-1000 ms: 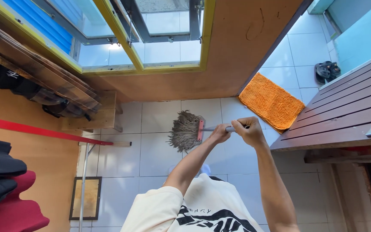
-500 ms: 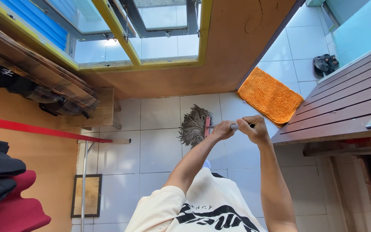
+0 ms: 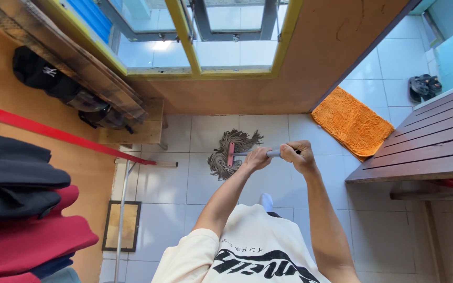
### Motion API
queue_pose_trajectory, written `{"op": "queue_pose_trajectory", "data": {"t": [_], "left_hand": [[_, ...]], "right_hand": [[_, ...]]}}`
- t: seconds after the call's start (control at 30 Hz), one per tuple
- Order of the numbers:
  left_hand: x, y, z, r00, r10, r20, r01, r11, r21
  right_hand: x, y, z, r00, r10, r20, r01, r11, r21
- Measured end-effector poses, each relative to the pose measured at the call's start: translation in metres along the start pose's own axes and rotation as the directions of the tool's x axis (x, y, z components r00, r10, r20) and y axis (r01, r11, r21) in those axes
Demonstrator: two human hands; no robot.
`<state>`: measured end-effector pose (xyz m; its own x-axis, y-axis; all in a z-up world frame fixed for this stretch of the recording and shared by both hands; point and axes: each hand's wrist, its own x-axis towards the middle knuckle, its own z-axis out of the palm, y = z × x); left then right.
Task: The person mops a tiled floor using a string mop with a pink and gray handle. They move the mop back and forth across the floor, covering areas near a bed, a clothes rack, and a doorway with an orange mat.
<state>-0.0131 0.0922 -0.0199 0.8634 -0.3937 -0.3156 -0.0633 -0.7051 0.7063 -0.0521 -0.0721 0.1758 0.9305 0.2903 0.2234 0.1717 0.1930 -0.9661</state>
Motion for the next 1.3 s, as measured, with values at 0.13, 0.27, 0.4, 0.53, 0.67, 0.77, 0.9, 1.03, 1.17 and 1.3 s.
{"op": "queue_pose_trajectory", "data": {"t": [0.13, 0.27, 0.4, 0.53, 0.67, 0.77, 0.9, 1.03, 1.17, 1.3], "left_hand": [[-0.029, -0.035, -0.024, 0.997, -0.039, -0.066, 0.038, 0.999, -0.015], [-0.065, -0.056, -0.053, 0.987, -0.104, -0.126, 0.101, 0.995, -0.025], [-0.091, -0.080, -0.068, 0.971, -0.164, -0.173, 0.163, 0.986, -0.022], [-0.111, -0.100, -0.073, 0.972, -0.178, -0.152, 0.177, 0.984, -0.020], [-0.119, -0.109, -0.071, 0.970, -0.178, -0.163, 0.167, 0.983, -0.079], [-0.114, -0.112, -0.057, 0.969, -0.162, -0.185, 0.143, 0.983, -0.114], [-0.112, -0.104, -0.039, 0.963, -0.144, -0.226, 0.097, 0.973, -0.210], [-0.103, -0.070, -0.023, 0.962, -0.088, -0.258, 0.021, 0.967, -0.253], [-0.074, -0.037, 0.009, 0.969, -0.017, -0.248, -0.054, 0.960, -0.276], [-0.057, 0.019, 0.029, 0.978, -0.021, -0.209, -0.056, 0.934, -0.353]], "right_hand": [[0.008, 0.021, 0.041, 1.000, -0.002, 0.018, 0.001, 1.000, 0.026], [0.015, 0.039, 0.080, 0.999, 0.017, 0.051, -0.021, 0.997, 0.068], [0.016, 0.056, 0.111, 0.997, 0.045, 0.063, -0.052, 0.993, 0.108], [0.011, 0.061, 0.138, 0.995, 0.087, 0.052, -0.093, 0.990, 0.110], [0.004, 0.060, 0.152, 0.994, 0.101, 0.036, -0.104, 0.992, 0.071], [-0.003, 0.053, 0.153, 0.994, 0.107, 0.018, -0.108, 0.994, 0.035], [-0.012, 0.045, 0.145, 0.992, 0.125, 0.006, -0.125, 0.992, -0.012], [-0.018, 0.026, 0.119, 0.992, 0.130, 0.006, -0.130, 0.991, -0.024], [-0.029, 0.011, 0.076, 0.990, 0.140, -0.037, -0.142, 0.987, -0.076], [-0.035, -0.032, 0.042, 0.982, 0.176, -0.068, -0.185, 0.971, -0.150]]}}
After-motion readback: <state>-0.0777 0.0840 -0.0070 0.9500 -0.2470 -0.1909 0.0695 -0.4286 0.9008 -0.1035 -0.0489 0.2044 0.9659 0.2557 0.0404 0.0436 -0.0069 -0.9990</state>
